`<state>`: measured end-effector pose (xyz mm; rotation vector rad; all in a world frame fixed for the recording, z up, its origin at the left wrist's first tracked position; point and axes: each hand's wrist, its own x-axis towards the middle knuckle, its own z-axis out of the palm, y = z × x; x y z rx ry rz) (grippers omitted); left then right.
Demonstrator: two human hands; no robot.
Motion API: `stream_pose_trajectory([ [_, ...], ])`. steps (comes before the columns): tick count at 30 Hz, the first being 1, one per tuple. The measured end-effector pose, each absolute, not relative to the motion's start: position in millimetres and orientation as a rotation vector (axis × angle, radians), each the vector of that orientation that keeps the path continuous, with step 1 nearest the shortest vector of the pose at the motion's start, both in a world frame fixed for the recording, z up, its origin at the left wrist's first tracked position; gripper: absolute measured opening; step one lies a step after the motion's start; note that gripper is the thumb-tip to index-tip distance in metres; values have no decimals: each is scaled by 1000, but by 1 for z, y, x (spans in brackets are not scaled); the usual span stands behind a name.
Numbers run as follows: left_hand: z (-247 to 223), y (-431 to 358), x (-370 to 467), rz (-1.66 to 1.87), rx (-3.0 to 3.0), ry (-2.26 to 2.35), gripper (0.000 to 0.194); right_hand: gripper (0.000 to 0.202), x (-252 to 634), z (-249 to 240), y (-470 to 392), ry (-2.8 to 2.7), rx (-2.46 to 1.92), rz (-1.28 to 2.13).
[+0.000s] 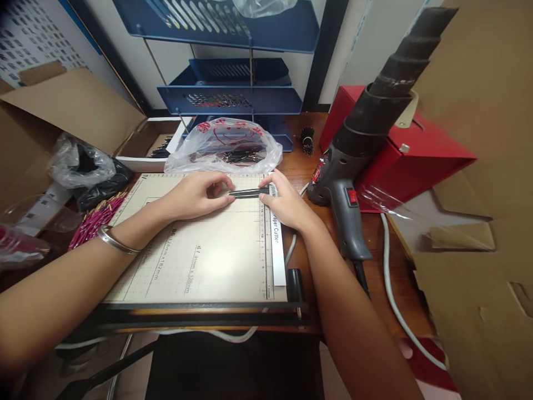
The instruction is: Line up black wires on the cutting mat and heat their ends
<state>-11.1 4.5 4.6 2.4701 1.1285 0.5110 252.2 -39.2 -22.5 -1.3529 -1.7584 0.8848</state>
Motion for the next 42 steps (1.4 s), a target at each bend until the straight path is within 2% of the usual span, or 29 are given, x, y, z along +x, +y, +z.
stream_pose_trajectory([
  [12,5,4,-11,532,2448,1122,30,16,248,-24,-35,-1707,-1347,888],
  [38,4,4,-9,526,2408,1168,25,28,250,-28,-35,-1666,-1350,895],
  [42,4,4,-9,533,2401,1156,24,19,247,-31,-35,-1652,-1360,860],
])
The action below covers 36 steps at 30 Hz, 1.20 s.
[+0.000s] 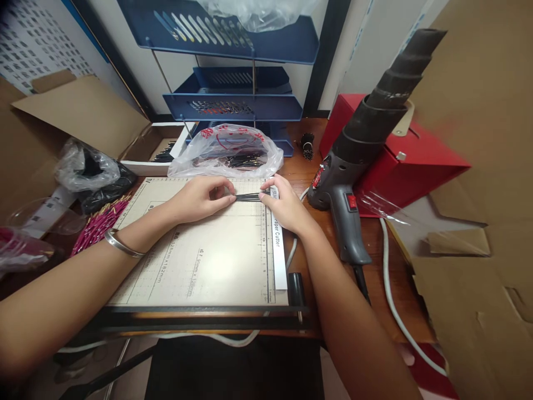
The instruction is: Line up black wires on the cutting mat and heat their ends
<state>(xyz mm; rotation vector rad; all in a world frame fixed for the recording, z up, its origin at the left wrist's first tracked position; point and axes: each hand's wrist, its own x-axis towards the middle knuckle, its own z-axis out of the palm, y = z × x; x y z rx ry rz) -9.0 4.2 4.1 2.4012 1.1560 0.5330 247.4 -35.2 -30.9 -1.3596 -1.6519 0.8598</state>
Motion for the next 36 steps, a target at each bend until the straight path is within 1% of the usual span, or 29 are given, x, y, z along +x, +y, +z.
stream_pose_trajectory([
  [4,5,3,-10,548,2408,1151,24,13,245,-31,-36,-1681,-1393,792],
  [10,4,4,-10,531,2412,1149,24,9,245,-30,-36,-1691,-1407,778],
  [18,4,5,-12,539,2373,1148,25,11,247,-29,-36,-1698,-1441,806],
  [28,3,4,-11,551,2394,1164,19,8,247,-29,-37,-1697,-1440,778],
  [31,4,3,-12,576,2382,1154,18,10,245,-28,-38,-1676,-1452,773],
  [36,1,5,-15,571,2395,1131,25,15,247,-29,-39,-1697,-1469,765],
])
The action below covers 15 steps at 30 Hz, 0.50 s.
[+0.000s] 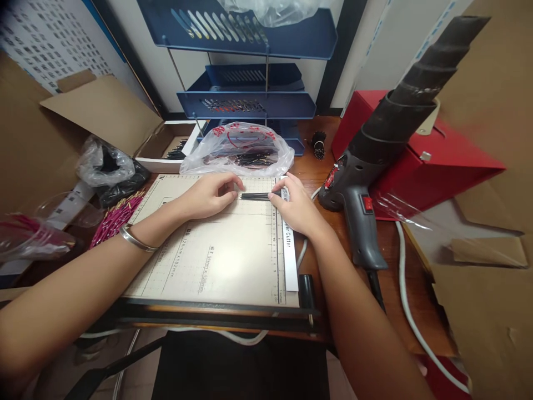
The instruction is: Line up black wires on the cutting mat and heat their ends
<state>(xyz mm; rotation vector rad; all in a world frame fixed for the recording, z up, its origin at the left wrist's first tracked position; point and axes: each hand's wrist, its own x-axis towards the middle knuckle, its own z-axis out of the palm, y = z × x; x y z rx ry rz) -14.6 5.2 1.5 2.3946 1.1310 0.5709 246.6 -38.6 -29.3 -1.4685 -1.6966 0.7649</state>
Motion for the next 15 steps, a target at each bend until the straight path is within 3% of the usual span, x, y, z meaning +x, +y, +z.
stream_pose_trajectory([
  [15,3,4,-11,555,2381,1154,22,16,247,-32,-38,-1733,-1431,704],
])
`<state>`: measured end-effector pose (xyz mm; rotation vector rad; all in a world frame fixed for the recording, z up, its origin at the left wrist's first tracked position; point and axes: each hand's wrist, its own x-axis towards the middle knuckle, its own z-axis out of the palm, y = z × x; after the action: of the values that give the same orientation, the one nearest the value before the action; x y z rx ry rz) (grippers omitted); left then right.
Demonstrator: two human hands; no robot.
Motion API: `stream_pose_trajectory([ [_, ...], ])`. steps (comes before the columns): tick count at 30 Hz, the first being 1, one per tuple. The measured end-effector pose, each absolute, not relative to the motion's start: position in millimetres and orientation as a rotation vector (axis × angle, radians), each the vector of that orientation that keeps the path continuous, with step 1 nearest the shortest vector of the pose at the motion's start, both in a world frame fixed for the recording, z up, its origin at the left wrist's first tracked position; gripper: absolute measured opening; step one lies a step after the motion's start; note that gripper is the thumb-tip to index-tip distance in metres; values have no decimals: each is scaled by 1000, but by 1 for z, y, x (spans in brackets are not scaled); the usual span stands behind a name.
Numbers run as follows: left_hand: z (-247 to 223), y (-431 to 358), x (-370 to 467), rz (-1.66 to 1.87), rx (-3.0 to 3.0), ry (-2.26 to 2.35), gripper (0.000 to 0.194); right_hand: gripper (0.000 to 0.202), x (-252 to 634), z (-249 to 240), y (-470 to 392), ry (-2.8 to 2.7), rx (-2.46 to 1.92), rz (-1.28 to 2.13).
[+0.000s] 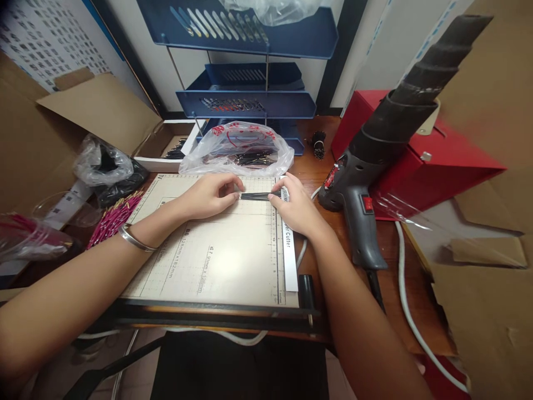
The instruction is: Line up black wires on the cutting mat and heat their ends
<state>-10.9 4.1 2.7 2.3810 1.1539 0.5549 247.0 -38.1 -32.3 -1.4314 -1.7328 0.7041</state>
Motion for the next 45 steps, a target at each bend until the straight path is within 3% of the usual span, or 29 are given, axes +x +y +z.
stream_pose_trajectory([
  [45,4,7,-13,549,2315,1114,20,16,244,-29,-38,-1710,-1445,711],
])
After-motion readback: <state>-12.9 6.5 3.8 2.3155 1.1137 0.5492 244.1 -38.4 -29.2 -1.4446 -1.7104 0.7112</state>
